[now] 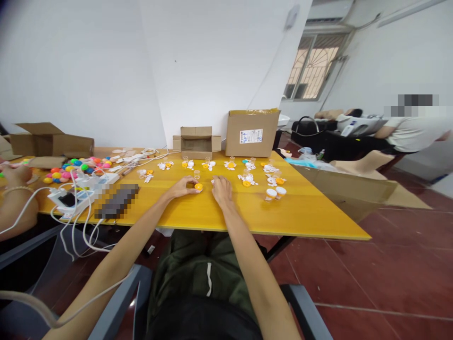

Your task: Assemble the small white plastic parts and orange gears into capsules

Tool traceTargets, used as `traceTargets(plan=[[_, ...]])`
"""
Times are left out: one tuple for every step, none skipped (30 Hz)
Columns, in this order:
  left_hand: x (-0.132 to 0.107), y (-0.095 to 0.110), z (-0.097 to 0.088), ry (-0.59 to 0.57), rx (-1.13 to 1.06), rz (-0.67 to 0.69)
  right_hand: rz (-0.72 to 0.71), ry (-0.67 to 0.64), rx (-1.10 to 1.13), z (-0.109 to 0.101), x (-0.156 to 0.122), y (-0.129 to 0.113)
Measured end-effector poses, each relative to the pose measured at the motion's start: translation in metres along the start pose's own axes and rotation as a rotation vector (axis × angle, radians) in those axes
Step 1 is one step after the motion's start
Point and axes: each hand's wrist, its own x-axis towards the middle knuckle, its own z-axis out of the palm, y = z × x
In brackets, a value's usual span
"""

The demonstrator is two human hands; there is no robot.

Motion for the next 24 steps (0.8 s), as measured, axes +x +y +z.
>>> traceTargets(plan=[[0.0,0.0,0.0,0.0,-0.005,0.008,-0.005,0.005,0.024,0.0,0.0,0.0],[0.0,0.0,0.001,-0.003,-0.009,0.016,-0.014,0.015,0.058,0.001,0.0,0.0],[0.0,0.0,0.001,-0.006,-0.011,0.024,-0.025,0.03,0.099,0.001,0.001,0.0],[0.001,0.0,0.001,-0.006,-0.012,0.03,-0.036,0.049,0.146,0.002,0.002,0.0],[0.001,0.0,0.001,-0.006,-0.012,0.033,-0.045,0.069,0.197,0.003,0.003,0.0],[0.001,0.001,0.001,-0.006,-0.012,0.034,-0.045,0.086,0.252,0.004,0.005,-0.001],[0.001,0.001,0.001,-0.006,-0.012,0.034,-0.037,0.094,0.309,0.004,0.006,-0.001],[0.001,0.001,0.001,-0.008,-0.01,0.034,-0.021,0.091,0.366,0.005,0.008,-0.001],[0.001,0.001,0.001,-0.011,-0.007,0.034,0.001,0.078,0.422,0.006,0.01,-0.001],[0.001,0.001,0.0,-0.014,-0.001,0.036,0.023,0.058,0.477,0.007,0.011,-0.001],[0.001,0.001,0.0,-0.015,0.006,0.038,0.04,0.034,0.529,0.008,0.012,0.0],[0.001,0.001,0.0,-0.015,0.016,0.042,0.05,0.01,0.579,0.01,0.013,0.001],[0.001,0.001,0.0,-0.013,0.027,0.047,0.055,-0.01,0.624,0.011,0.014,0.002],[0.0,0.001,0.0,-0.011,0.039,0.053,0.056,-0.025,0.666,0.013,0.015,0.004],[0.0,0.001,0.0,-0.007,0.051,0.06,0.058,-0.036,0.702,0.014,0.015,0.005],[0.0,0.001,0.0,-0.006,0.063,0.069,0.064,-0.044,0.732,0.016,0.016,0.005],[0.0,0.001,0.0,-0.005,0.074,0.078,0.075,-0.049,0.754,0.017,0.016,0.006],[0.0,0.001,0.0,-0.003,0.084,0.086,0.09,-0.053,0.771,0.018,0.015,0.005],[-0.001,0.001,0.0,-0.001,0.093,0.094,0.104,-0.055,0.784,0.018,0.015,0.004],[-0.001,0.001,0.001,0.0,0.101,0.1,0.115,-0.054,0.795,0.018,0.015,0.003],[-0.001,0.001,0.001,0.001,0.11,0.105,0.124,-0.051,0.806,0.017,0.015,0.002],[-0.001,0.001,0.001,0.003,0.118,0.11,0.129,-0.046,0.817,0.016,0.014,0.001],[-0.001,0.001,0.001,0.004,0.126,0.115,0.131,-0.042,0.828,0.015,0.014,-0.001],[-0.001,0.001,0.001,0.004,0.133,0.12,0.133,-0.038,0.838,0.014,0.013,-0.002]])
